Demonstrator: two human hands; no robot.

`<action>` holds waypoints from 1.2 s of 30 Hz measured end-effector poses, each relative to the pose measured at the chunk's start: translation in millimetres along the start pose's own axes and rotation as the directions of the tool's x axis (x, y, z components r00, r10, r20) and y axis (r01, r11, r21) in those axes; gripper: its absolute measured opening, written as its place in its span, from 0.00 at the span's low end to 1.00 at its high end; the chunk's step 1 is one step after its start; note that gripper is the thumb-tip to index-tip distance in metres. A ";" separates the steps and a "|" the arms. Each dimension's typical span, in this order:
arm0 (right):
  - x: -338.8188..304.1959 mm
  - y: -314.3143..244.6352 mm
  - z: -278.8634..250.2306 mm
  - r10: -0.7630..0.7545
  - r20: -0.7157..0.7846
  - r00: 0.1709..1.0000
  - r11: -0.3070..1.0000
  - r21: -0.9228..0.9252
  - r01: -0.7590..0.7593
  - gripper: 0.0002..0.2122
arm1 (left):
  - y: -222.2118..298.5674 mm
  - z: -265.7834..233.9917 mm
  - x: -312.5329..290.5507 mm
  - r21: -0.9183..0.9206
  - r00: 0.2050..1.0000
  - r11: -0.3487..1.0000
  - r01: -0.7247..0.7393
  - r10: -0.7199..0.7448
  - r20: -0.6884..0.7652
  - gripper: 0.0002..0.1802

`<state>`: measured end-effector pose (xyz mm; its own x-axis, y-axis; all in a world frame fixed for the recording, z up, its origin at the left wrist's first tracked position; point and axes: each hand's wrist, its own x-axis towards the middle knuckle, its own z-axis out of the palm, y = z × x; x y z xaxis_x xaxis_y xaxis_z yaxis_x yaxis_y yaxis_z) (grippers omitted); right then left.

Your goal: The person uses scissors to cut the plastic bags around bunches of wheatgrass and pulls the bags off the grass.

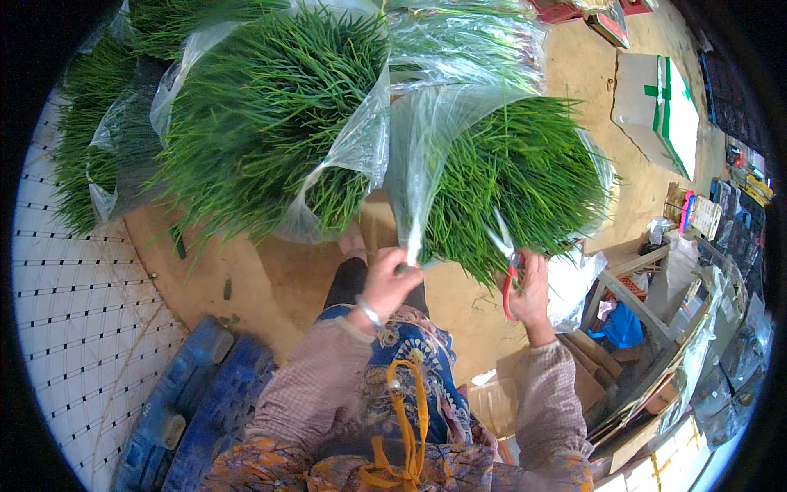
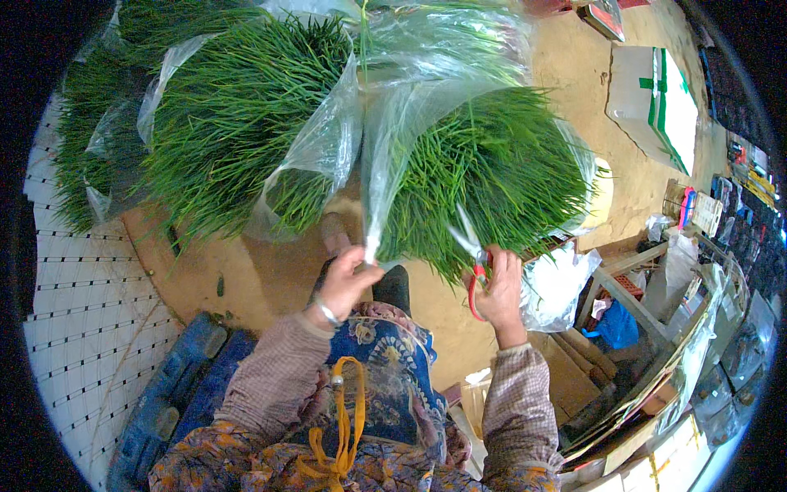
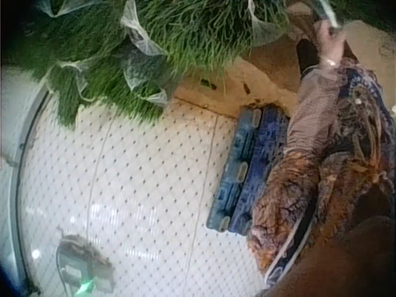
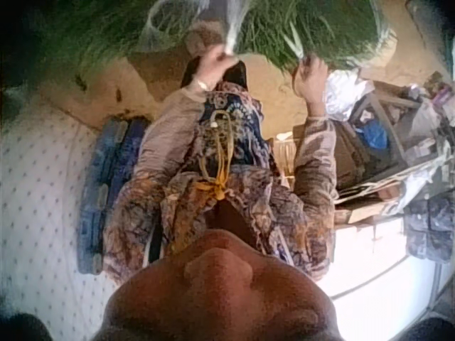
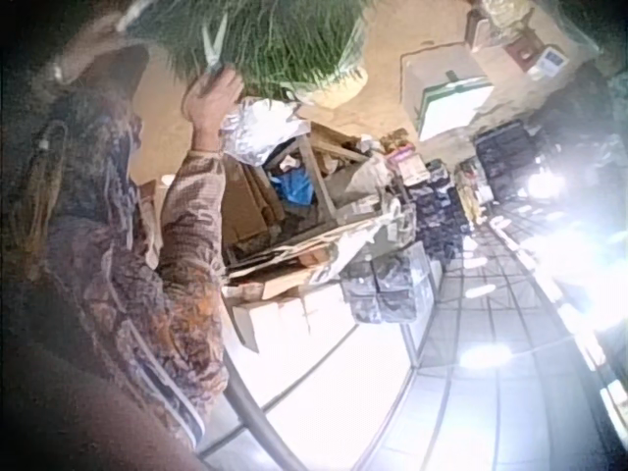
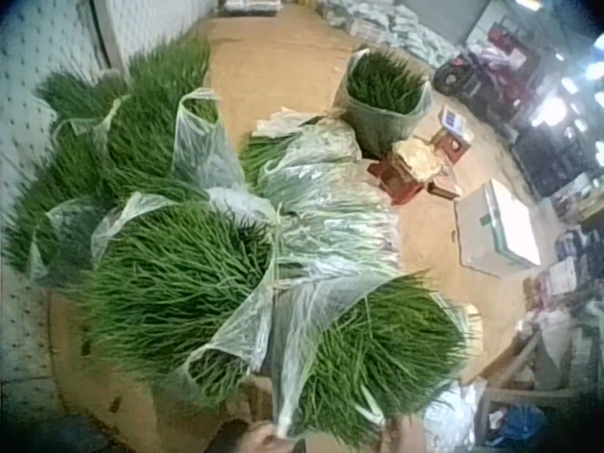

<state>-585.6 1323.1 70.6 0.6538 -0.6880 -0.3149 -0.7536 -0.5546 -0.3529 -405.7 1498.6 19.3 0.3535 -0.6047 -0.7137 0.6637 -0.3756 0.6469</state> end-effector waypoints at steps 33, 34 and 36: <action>26.9 -39.1 30.8 -0.322 0.025 0.947 0.944 -0.072 0.323 0.18 | -53.6 -2.3 64.8 -0.832 0.973 0.508 0.223 -0.169 0.158 0.10; 26.8 -39.4 35.2 -0.260 0.065 0.964 0.965 -0.023 0.261 0.18 | -51.7 -1.4 63.2 -0.833 0.972 0.504 0.228 -0.166 0.166 0.09; 22.1 -36.9 33.7 -0.152 0.036 0.988 0.982 0.123 0.146 0.19 | -47.2 -0.2 61.3 -0.789 0.973 0.570 0.229 -0.124 0.193 0.09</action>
<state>-541.0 1344.2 47.0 0.7625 -0.5787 -0.2892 -0.6358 -0.5873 -0.5009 -415.3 1479.3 -55.0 0.1342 -0.6773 -0.7233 0.9794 0.2018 -0.0072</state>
